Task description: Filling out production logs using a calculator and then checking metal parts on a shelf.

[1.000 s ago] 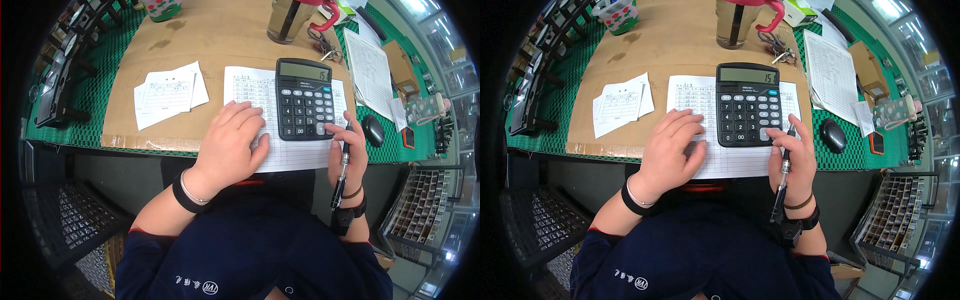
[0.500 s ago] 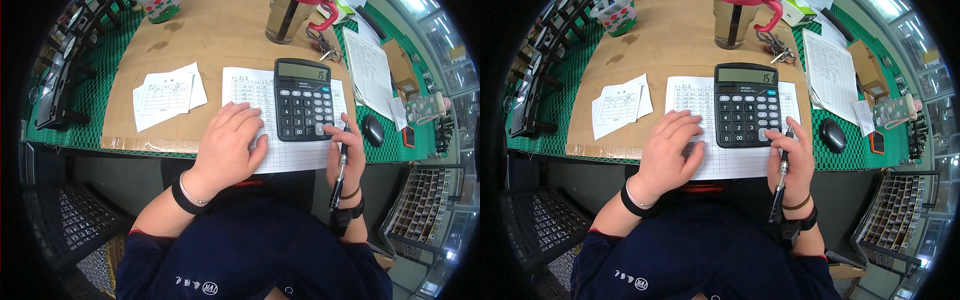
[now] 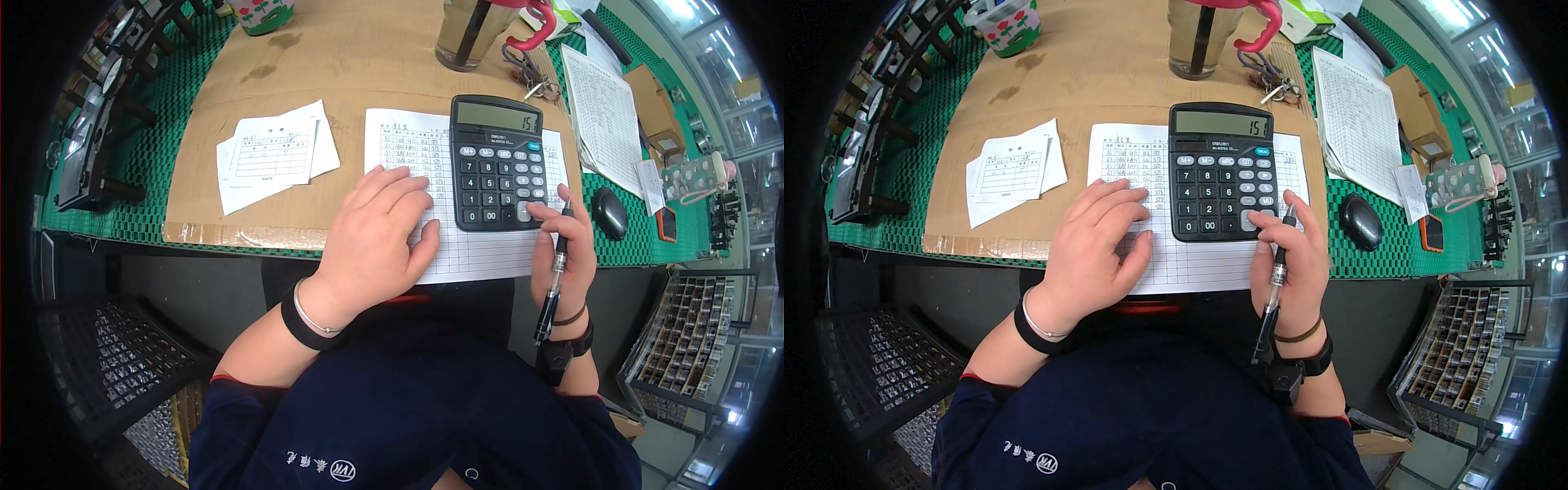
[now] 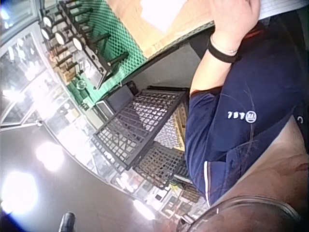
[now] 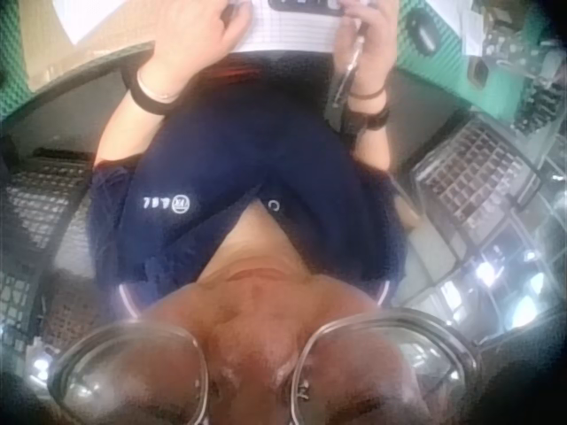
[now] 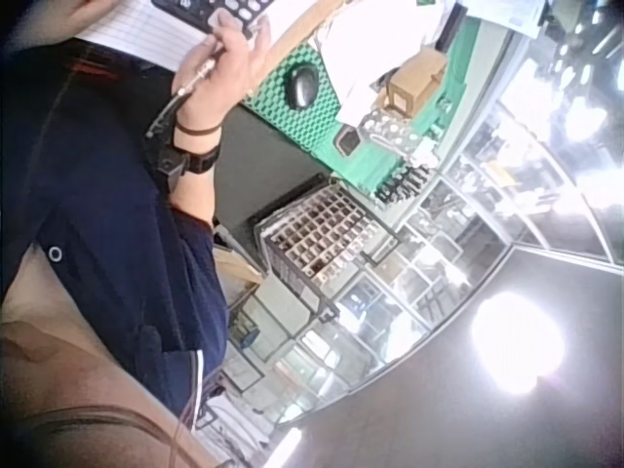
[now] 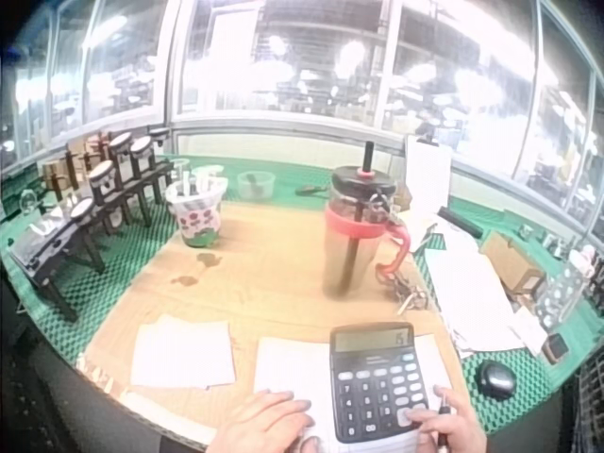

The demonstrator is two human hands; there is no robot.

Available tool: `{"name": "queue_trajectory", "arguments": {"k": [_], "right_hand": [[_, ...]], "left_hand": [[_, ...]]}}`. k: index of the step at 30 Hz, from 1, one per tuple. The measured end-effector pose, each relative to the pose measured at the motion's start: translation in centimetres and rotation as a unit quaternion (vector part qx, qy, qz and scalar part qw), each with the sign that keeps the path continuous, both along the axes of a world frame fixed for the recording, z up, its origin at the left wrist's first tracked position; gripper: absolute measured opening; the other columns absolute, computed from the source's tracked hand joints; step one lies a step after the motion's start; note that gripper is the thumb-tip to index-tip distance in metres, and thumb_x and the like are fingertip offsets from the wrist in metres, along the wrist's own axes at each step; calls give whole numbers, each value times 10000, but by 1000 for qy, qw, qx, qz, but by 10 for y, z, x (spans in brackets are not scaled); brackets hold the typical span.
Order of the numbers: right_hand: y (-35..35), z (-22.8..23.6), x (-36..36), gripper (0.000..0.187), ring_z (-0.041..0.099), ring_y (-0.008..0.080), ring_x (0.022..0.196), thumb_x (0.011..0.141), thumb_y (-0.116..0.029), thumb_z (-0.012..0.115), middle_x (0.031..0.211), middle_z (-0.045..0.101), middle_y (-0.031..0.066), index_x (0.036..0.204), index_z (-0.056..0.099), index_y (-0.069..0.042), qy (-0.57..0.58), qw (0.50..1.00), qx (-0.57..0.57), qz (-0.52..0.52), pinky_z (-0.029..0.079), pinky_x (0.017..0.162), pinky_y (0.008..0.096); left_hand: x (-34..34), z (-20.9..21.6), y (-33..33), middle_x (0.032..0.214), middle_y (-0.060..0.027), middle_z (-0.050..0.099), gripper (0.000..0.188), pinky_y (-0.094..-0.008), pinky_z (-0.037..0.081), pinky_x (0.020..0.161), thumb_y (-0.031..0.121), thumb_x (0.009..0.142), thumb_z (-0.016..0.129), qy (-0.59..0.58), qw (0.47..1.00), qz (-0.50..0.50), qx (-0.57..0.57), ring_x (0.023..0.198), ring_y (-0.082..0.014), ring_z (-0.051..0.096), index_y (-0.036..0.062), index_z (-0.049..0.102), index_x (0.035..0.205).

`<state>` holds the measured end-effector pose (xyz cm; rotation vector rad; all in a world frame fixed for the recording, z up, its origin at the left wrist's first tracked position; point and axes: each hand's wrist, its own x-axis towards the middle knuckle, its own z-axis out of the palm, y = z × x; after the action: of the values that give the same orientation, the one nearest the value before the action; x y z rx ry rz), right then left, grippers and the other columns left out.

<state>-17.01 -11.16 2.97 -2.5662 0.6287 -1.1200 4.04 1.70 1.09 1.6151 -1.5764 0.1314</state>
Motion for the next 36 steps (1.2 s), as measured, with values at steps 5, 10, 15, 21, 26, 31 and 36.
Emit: {"name": "queue_trajectory", "arguments": {"k": [5,10,15,21,26,31,36], "right_hand": [[0,-4,-3,189,573,379,1179,790,55,624,928,722,87,940,614,-60,43,998,-27,-34,472,940,435],[-4,0,0,231,578,376,1154,748,53,651,954,710,89,946,623,-64,60,996,-62,-3,485,904,438],[7,12,21,253,542,395,1201,735,24,670,985,711,85,955,606,-82,37,997,-22,69,443,965,484],[10,14,39,249,512,421,1227,729,-19,688,1024,708,83,951,601,-89,121,987,-54,93,391,1006,569],[7,9,31,243,522,418,1223,735,7,667,1002,717,108,949,604,-89,53,994,-2,98,414,1012,515],[1,9,3,244,543,409,1200,744,47,647,998,720,116,958,606,-63,-11,999,-32,38,454,966,464],[-5,0,-1,251,549,408,1185,749,33,657,1016,715,106,973,597,-64,64,997,-36,23,453,958,463]], "left_hand": [[0,0,0,1074,-159,676,197,-472,470,964,70,767,695,0,1000,-1,3,1070,-371,615,16,638,948],[0,0,0,1081,-158,678,187,-476,466,971,80,772,692,-10,1000,6,10,1072,-365,617,18,641,941],[0,0,0,1080,-156,680,183,-477,468,970,78,770,692,-7,1000,9,4,1074,-362,619,21,644,937],[-1,-1,0,1068,-158,676,179,-472,465,972,93,775,685,-8,1000,8,4,1076,-364,612,17,642,931],[-1,-2,-1,1055,-157,674,182,-472,457,984,110,784,676,-8,1000,6,3,1077,-363,605,14,639,935],[-1,-1,-1,1067,-159,680,175,-467,473,958,73,771,690,-5,1000,5,-10,1066,-369,619,18,638,928],[0,1,-1,1064,-154,681,174,-468,473,961,72,772,691,-13,1000,5,-3,1066,-367,621,22,638,931]]}}
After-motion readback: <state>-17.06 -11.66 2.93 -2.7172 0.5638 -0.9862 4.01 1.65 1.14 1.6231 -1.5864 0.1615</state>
